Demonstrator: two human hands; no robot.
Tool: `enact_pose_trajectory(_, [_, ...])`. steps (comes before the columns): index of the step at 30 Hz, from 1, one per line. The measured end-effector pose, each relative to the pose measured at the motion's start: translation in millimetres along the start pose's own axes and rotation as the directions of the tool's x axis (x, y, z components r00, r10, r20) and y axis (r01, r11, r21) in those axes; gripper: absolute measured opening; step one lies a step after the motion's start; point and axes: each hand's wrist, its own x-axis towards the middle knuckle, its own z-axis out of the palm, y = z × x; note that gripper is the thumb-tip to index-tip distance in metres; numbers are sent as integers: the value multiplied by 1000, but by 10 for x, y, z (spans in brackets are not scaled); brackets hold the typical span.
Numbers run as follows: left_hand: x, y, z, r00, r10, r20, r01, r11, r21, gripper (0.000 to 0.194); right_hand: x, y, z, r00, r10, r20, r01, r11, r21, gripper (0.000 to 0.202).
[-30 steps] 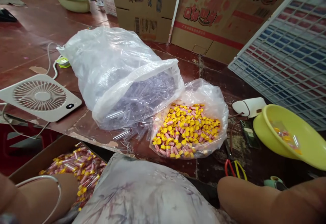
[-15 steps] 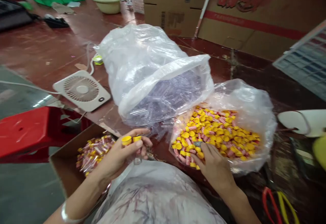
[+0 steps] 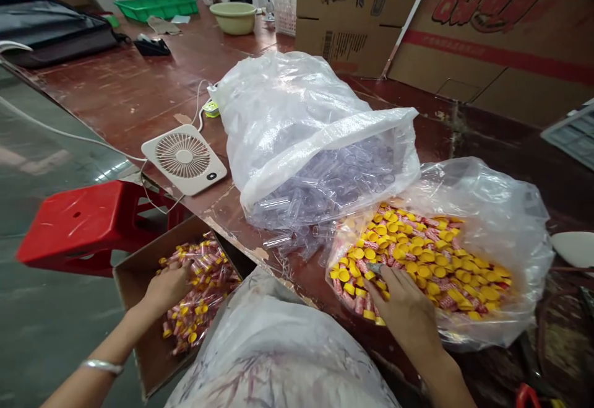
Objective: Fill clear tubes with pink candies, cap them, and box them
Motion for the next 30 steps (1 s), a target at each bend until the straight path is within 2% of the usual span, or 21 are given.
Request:
enact_pose_trajectory(2, [-91, 231, -83, 979, 82, -184, -85, 996, -8, 32, -5, -16, -17, 999, 29, -34, -28, 1000, 11, 25])
enact_pose_trajectory(3, [-148, 404, -141, 940, 159, -301, -172, 985, -18, 31, -11, -14, -24, 997, 52, -61, -50, 998, 32, 28])
enact_pose_trajectory(4, [-205, 604, -198, 876, 256, -408, -290, 957, -23, 31, -18, -4, -33, 992, 83, -92, -78, 995, 61, 31])
enact_pose_trajectory(5, [-256, 819, -250, 794, 351, -496, -407, 914, -5, 30, -26, 13, -44, 985, 119, -121, -108, 989, 98, 34])
enact_pose_trajectory(6, [-295, 1036, -291, 720, 442, -536, -499, 866, 43, 29, -36, 32, -59, 977, 158, -141, -138, 980, 141, 36])
enact_pose_trajectory(7, [-319, 1241, -321, 663, 510, -548, -546, 830, 113, 28, -47, 52, -79, 969, 201, -146, -171, 966, 193, 36])
enact_pose_trajectory(8, [-327, 1422, -338, 634, 559, -535, -556, 810, 187, 28, -60, 68, -103, 960, 246, -136, -206, 945, 254, 36])
enact_pose_trajectory(9, [-321, 1573, -344, 632, 590, -503, -544, 800, 254, 27, -77, 76, -132, 949, 292, -116, -242, 915, 324, 34])
enact_pose_trajectory(10, [-303, 1688, -344, 651, 599, -466, -516, 800, 307, 26, -96, 74, -162, 937, 338, -88, -279, 875, 396, 32])
enact_pose_trajectory(12, [-248, 1818, -338, 714, 578, -395, -456, 812, 364, 26, -139, 40, -217, 903, 429, -31, -354, 783, 512, 29])
enact_pose_trajectory(15, [-180, 1835, -350, 790, 515, -333, -390, 841, 375, 25, -185, -65, -262, 862, 507, -1, -408, 695, 593, 29])
enact_pose_trajectory(18, [-192, 1758, -385, 826, 464, -321, -355, 869, 344, 21, -176, -183, -265, 857, 515, -16, -384, 658, 648, 30])
enact_pose_trajectory(21, [-311, 1665, -417, 828, 382, -410, -350, 924, 154, 14, -132, -302, -274, 865, 500, -36, -336, 632, 698, 30])
enact_pose_trajectory(23, [-437, 1637, -433, 836, 320, -446, -408, 905, -116, 17, -107, -393, -301, 879, 475, -35, -290, 592, 752, 28])
enact_pose_trajectory(25, [-572, 1675, -440, 863, 331, -383, -482, 767, -424, 15, -99, -487, -338, 892, 449, -42, -235, 541, 808, 28])
enact_pose_trajectory(27, [-683, 1786, -433, 860, 440, -259, -486, 547, -682, 13, -108, -563, -375, 904, 422, -65, -186, 527, 830, 28])
enact_pose_trajectory(30, [-765, 2027, -393, 773, 623, -115, -340, 255, -905, 19, -128, -610, -434, 921, 371, -115, -135, 585, 800, 26])
